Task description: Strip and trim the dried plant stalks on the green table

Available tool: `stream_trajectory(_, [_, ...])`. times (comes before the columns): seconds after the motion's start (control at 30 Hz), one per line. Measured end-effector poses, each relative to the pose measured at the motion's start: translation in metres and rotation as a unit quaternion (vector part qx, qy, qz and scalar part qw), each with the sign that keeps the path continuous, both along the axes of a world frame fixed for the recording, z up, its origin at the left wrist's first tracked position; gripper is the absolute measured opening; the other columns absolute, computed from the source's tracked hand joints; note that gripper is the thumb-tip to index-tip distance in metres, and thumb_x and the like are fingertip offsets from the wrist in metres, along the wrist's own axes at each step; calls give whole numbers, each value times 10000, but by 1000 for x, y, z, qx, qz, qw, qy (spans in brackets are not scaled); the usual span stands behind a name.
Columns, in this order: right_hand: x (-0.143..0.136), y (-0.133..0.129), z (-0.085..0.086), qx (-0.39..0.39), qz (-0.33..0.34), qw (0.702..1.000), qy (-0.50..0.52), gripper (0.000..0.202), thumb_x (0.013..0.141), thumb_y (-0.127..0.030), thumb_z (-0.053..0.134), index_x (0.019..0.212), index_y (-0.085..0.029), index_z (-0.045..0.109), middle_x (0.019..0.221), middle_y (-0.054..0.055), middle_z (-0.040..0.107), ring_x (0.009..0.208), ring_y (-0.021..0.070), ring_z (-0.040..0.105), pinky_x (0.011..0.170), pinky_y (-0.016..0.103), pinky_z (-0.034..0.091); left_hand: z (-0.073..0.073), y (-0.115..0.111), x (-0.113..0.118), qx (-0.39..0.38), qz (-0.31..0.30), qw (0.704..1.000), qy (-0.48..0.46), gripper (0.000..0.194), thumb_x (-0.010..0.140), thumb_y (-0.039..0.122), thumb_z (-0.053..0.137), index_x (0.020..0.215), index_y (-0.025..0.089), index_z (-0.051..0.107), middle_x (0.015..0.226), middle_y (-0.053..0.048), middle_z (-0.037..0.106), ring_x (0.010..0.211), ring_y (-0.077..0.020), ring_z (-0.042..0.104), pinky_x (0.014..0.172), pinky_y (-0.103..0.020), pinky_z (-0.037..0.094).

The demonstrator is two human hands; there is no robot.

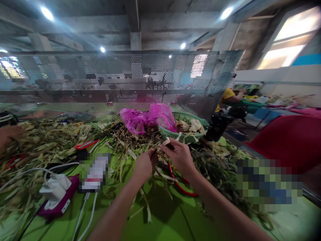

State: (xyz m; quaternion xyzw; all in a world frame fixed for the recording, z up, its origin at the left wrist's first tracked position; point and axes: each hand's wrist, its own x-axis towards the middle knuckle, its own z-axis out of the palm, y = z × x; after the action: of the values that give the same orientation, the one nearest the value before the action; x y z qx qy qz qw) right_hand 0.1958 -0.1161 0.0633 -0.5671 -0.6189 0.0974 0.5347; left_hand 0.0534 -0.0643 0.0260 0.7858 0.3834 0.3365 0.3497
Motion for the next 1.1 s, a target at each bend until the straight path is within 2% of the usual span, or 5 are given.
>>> stream_trajectory(0.17, [-8,5,-11,-45,96,987,121,192,801,-368,625,734,-189,628,659,-13,599,556,133,522,528,236,427,-1,-4,1,39,-68,995,54,280,884,342,443,827,170,657,781,-69,666,679,-171,548,638,-272,355])
stream_trajectory(0.33, [-14,3,-6,-15,132,983,129,173,812,-342,634,735,-187,643,727,9,623,680,158,574,634,258,469,-7,1,5,-110,-114,984,-80,318,835,415,515,895,147,676,834,-66,680,754,-183,575,709,-274,421])
stream_trajectory(0.57, [6,8,0,17,48,998,20,206,827,-284,609,1016,-245,679,1010,38,665,971,208,580,890,346,442,3,2,5,-225,-59,935,-267,241,819,395,544,821,172,635,786,-21,634,746,-151,534,707,-262,415])
stream_trajectory(0.9, [0,17,-8,-135,157,951,230,288,691,-431,726,810,-173,674,729,15,671,645,154,589,612,271,476,19,-7,-1,-328,-64,847,-415,288,734,416,675,685,158,556,639,37,519,552,-70,414,550,-203,350])
stream_trajectory(1.1, [-4,11,-3,-94,147,946,275,416,737,-516,674,998,-192,661,790,36,679,671,173,616,629,294,478,20,0,-5,-302,-52,855,-419,237,714,387,705,776,165,649,791,-6,639,733,-123,557,700,-235,438])
